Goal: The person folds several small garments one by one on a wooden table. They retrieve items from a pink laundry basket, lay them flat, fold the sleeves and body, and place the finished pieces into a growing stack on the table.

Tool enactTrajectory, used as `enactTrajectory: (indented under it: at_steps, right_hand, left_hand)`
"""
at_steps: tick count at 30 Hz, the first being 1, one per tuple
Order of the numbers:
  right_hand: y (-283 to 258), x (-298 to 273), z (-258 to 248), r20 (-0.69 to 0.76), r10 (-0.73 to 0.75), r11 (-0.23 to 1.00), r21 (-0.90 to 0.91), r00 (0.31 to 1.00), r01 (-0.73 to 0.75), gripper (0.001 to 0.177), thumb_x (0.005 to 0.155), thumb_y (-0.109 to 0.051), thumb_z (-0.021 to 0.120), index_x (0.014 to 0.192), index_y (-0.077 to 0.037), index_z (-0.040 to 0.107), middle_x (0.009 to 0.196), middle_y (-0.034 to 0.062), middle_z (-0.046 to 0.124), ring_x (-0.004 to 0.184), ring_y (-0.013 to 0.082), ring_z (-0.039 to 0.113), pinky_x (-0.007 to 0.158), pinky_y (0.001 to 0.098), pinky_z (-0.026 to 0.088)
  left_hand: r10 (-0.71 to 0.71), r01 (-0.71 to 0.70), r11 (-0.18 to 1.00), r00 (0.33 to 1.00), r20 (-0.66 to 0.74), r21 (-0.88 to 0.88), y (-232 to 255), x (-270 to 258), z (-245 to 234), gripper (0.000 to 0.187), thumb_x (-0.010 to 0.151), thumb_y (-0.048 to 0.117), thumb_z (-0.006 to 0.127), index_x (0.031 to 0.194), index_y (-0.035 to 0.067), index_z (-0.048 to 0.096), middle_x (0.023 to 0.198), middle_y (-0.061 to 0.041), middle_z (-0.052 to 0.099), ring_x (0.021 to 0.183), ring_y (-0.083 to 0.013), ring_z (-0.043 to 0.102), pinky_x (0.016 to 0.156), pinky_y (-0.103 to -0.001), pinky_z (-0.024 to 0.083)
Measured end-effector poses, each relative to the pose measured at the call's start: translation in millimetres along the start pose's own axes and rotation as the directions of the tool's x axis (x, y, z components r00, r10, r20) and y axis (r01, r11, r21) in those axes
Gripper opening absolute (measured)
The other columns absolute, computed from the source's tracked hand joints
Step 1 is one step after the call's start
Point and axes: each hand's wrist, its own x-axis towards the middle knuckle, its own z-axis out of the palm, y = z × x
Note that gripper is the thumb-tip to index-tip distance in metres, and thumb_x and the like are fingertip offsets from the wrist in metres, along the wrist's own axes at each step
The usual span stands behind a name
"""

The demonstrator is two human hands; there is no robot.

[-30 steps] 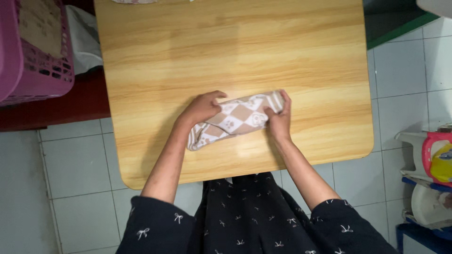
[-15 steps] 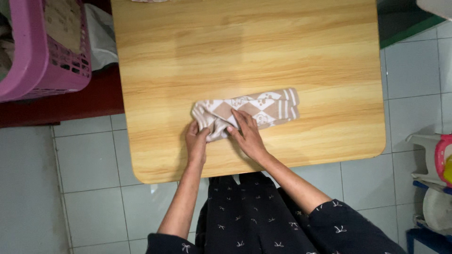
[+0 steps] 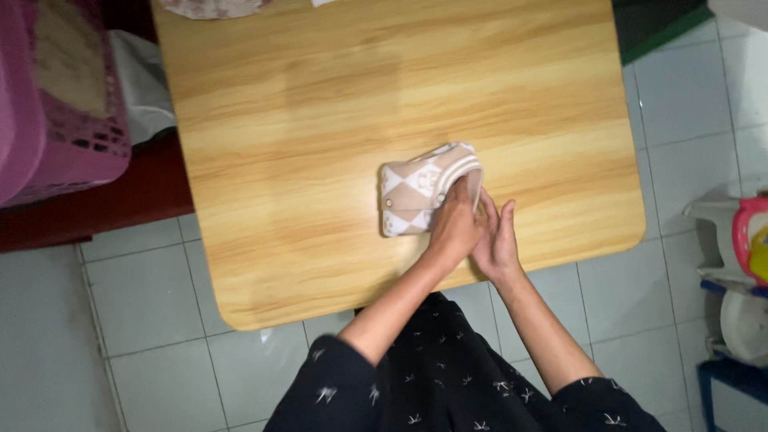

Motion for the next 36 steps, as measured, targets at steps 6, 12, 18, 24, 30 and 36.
enactTrajectory:
  at_steps: [6, 12, 18, 24, 30, 36]
  right_hand:
    - [30.8, 18.1, -43.3, -0.081, -0.059, 0.998, 0.005, 0.995, 0.060, 0.057, 0.099, -0.028, 0.061, 0.150, -0.008, 0.043, 0.141, 0.0124, 0.056, 0.129, 0.0253, 0.057, 0.112, 0.0438, 0.048]
    - [47.8, 38.9, -67.4, -0.276, -0.117, 0.986, -0.144, 0.954, 0.079, 0.041, 0.103, -0.014, 0.066, 0.140, -0.002, 0.054, 0.131, 0.0111, 0.060, 0.117, 0.0189, 0.061, 0.099, 0.0334, 0.052]
    - [42.2, 10.3, -40.6, -0.406, -0.101, 0.981, -0.194, 0.908, 0.022, 0.054, 0.101, -0.040, 0.057, 0.144, -0.009, 0.045, 0.139, 0.0072, 0.054, 0.126, 0.0203, 0.054, 0.103, 0.0406, 0.047]
    - [51.8, -4.1, -0.7, -0.267, 0.072, 0.961, -0.240, 0.961, -0.138, 0.068, 0.095, -0.028, 0.066, 0.151, -0.002, 0.037, 0.144, 0.0163, 0.057, 0.128, 0.0259, 0.059, 0.106, 0.0407, 0.049]
    - [11.3, 46.8, 30.5, -0.058, 0.108, 0.972, -0.204, 0.992, -0.118, 0.068, 0.090, -0.014, 0.069, 0.150, 0.002, 0.043, 0.140, 0.0160, 0.062, 0.125, 0.0256, 0.062, 0.106, 0.0407, 0.051]
    - [-65.9, 140.7, 84.2, 0.121, -0.103, 0.766, -0.624, 0.987, 0.156, 0.060, 0.096, -0.024, 0.068, 0.148, -0.001, 0.050, 0.144, 0.0119, 0.057, 0.132, 0.0206, 0.057, 0.111, 0.0372, 0.044]
  left_hand:
    - [0.029, -0.036, 0.999, 0.909, 0.417, 0.009, -53.8, 53.7, 17.4, 0.055, 0.096, 0.016, 0.058, 0.149, 0.002, 0.050, 0.143, -0.027, 0.056, 0.130, -0.0432, 0.060, 0.111, -0.047, 0.047]
    - [0.218, -0.256, 0.927, 0.963, 0.161, 0.275, -80.7, 75.8, -100.6, 0.060, 0.087, 0.036, 0.072, 0.141, 0.012, 0.059, 0.135, -0.016, 0.064, 0.130, -0.0341, 0.057, 0.107, -0.048, 0.046]
    - [-0.001, -0.026, 0.963, 0.995, 0.100, 0.267, -98.6, 31.1, -92.6, 0.084, 0.086, 0.053, 0.074, 0.149, 0.007, 0.041, 0.144, -0.024, 0.050, 0.129, -0.0428, 0.052, 0.097, -0.052, 0.047]
    - [-0.364, 0.365, 0.930, 0.931, 0.033, -0.049, -123.6, 1.0, -62.6, 0.084, 0.086, 0.063, 0.063, 0.143, 0.002, 0.051, 0.132, -0.026, 0.065, 0.116, -0.0401, 0.066, 0.096, -0.046, 0.053]
    - [-0.596, 0.577, 0.727, 0.799, 0.077, -0.373, -120.8, 38.2, -64.7, 0.087, 0.091, 0.072, 0.049, 0.140, 0.001, 0.060, 0.131, -0.025, 0.068, 0.119, -0.0312, 0.065, 0.097, -0.042, 0.051]
    - [-0.442, 0.333, 0.785, 0.892, -0.095, -0.521, -110.7, 154.3, -108.4, 0.092, 0.092, 0.073, 0.046, 0.138, -0.005, 0.059, 0.132, -0.021, 0.068, 0.121, -0.0279, 0.063, 0.100, -0.037, 0.048]
